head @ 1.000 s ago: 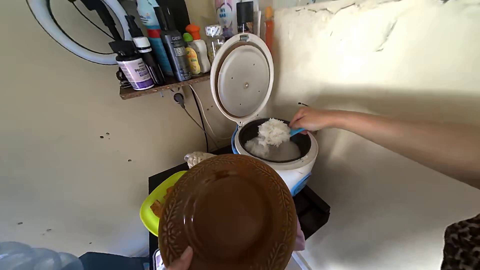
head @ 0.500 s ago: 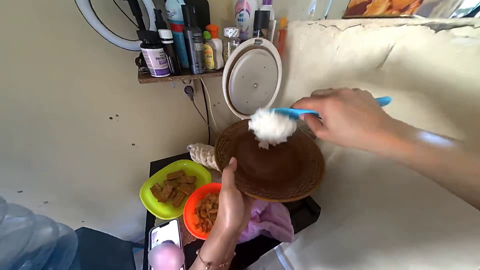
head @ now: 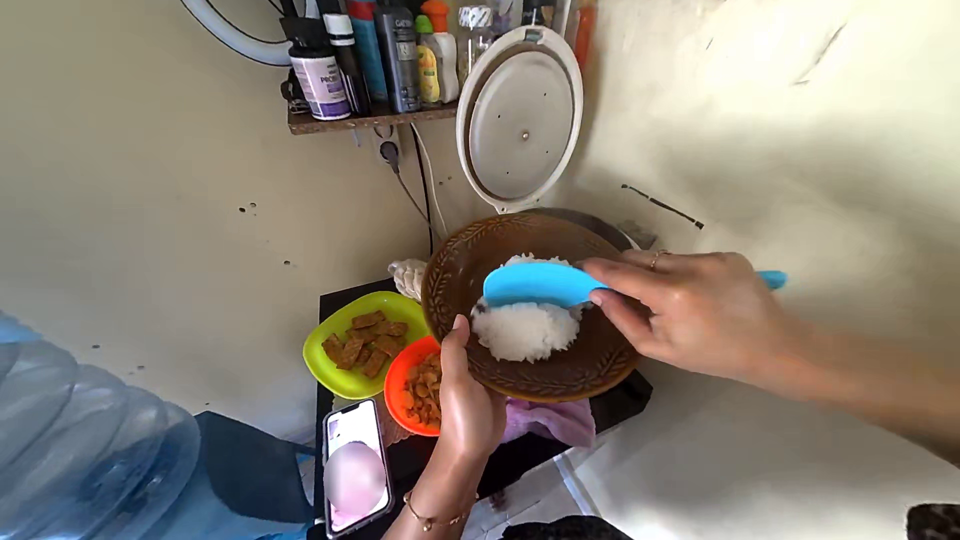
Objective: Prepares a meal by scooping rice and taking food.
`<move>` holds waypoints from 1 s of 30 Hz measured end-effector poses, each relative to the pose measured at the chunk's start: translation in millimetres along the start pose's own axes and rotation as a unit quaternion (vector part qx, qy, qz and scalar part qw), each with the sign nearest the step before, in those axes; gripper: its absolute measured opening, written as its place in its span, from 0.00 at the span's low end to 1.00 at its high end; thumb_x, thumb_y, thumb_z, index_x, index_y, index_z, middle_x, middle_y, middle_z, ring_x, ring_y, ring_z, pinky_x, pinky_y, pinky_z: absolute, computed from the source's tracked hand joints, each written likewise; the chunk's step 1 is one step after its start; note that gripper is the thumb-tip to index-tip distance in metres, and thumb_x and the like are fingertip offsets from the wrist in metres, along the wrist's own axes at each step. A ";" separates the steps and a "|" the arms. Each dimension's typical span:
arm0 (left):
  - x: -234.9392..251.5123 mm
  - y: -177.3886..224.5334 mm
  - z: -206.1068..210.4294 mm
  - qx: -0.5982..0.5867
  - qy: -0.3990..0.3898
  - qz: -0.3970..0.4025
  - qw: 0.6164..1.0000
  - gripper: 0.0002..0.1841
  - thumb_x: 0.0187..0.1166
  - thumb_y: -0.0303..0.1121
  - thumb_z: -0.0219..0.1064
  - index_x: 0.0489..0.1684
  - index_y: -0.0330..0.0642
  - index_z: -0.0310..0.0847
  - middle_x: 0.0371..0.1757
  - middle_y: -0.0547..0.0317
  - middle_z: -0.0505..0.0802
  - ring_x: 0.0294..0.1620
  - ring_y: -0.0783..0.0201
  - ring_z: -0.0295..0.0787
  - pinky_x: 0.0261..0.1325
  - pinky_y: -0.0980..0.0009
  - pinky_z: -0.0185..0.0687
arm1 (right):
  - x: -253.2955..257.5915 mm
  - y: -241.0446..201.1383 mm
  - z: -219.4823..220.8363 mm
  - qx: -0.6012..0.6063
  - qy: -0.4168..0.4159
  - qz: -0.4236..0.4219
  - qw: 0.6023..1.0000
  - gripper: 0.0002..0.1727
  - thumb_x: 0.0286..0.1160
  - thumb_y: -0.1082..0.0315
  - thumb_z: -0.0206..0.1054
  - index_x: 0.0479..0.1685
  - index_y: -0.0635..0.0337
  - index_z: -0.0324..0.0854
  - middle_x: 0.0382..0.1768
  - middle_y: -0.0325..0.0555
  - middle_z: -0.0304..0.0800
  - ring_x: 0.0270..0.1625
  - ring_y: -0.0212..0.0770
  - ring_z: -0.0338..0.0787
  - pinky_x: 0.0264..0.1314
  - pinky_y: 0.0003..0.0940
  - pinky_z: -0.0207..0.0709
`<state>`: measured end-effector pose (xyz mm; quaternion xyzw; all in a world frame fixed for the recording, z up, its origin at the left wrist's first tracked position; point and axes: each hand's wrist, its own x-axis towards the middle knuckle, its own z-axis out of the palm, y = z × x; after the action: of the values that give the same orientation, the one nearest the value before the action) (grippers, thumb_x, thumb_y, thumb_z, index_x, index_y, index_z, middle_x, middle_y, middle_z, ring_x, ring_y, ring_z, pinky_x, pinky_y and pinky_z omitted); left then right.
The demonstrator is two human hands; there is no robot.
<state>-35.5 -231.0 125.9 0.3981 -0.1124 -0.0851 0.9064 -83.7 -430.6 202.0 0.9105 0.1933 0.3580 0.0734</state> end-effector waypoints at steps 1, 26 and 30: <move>-1.0 0.2 -0.5 -0.006 0.004 -0.007 1.000 0.25 0.92 0.40 0.27 0.64 0.48 0.72 0.51 0.60 0.92 0.55 0.66 0.92 0.57 0.63 0.91 | 4.3 0.2 -5.7 0.001 -0.002 0.004 1.000 0.20 0.79 0.62 0.57 0.57 0.61 0.92 0.27 0.50 0.87 0.21 0.50 0.85 0.14 0.43 0.70; -37.7 -0.6 -67.5 0.027 0.144 0.075 0.986 0.23 0.88 0.35 0.35 0.44 0.52 0.83 0.41 0.67 0.98 0.46 0.73 0.96 0.51 0.68 0.94 | 79.4 84.3 54.8 -0.087 -0.417 0.292 0.856 0.08 0.74 0.76 0.70 0.45 0.74 0.85 0.49 0.71 0.88 0.58 0.73 0.87 0.50 0.70 0.76; -39.7 -12.8 -68.9 0.053 0.156 0.043 0.985 0.21 0.87 0.34 0.36 0.45 0.53 0.80 0.39 0.70 0.97 0.45 0.74 0.96 0.50 0.70 0.94 | 71.0 95.5 81.1 -0.108 -0.451 0.220 0.858 0.08 0.80 0.79 0.61 0.43 0.74 0.85 0.45 0.69 0.89 0.56 0.70 0.89 0.50 0.65 0.78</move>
<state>-55.8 -181.5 65.6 0.4491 0.0087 0.0231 0.8931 47.7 -488.9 212.8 0.9774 -0.1059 -0.0662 0.1703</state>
